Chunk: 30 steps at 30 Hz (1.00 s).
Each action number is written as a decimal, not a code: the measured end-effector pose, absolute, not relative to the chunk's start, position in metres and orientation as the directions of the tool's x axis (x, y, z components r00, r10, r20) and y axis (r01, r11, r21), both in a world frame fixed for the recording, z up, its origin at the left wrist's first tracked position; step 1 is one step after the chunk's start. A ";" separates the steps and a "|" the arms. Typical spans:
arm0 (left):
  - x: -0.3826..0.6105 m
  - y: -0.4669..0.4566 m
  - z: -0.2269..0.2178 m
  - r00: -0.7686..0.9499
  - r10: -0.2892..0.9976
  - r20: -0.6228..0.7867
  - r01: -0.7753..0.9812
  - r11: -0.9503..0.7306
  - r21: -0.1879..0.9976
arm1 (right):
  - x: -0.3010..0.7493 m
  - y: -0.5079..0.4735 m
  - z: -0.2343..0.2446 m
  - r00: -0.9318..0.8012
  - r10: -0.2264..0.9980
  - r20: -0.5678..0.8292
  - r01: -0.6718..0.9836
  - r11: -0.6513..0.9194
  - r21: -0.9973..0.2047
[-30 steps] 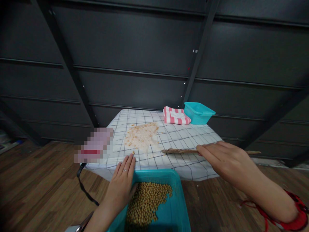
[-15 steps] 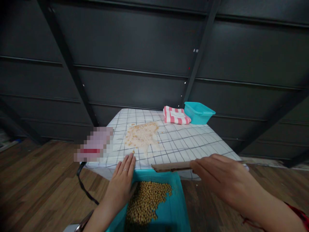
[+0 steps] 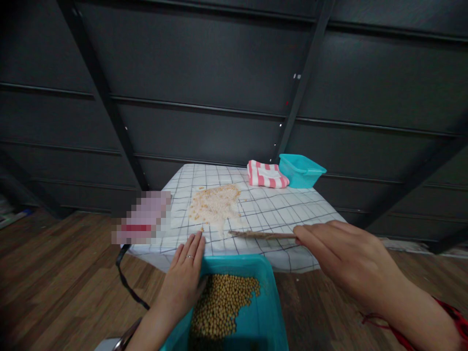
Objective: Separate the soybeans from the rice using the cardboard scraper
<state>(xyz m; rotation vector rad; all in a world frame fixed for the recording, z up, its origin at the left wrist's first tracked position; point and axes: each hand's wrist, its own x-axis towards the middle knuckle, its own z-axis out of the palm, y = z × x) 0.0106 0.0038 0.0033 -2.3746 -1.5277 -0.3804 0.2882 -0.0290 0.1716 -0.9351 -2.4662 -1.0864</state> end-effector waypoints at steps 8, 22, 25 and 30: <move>0.012 0.003 0.006 0.388 0.848 0.361 0.919 -0.386 -0.081 | 0.290 0.029 0.170 -0.782 0.456 0.423 0.600 0.373 0.707; 0.012 0.003 0.008 0.389 0.848 0.361 0.919 -0.385 -0.085 | 0.293 0.039 0.159 -0.816 0.395 0.421 0.576 0.496 0.650; 0.010 0.003 0.004 0.400 0.838 0.370 0.914 -0.395 -0.094 | 0.291 0.030 0.162 -0.828 0.395 0.399 0.560 0.525 0.642; 0.009 0.004 -0.002 0.407 0.831 0.379 0.909 -0.407 -0.083 | 0.290 0.014 0.165 -0.840 0.385 0.383 0.542 0.545 0.640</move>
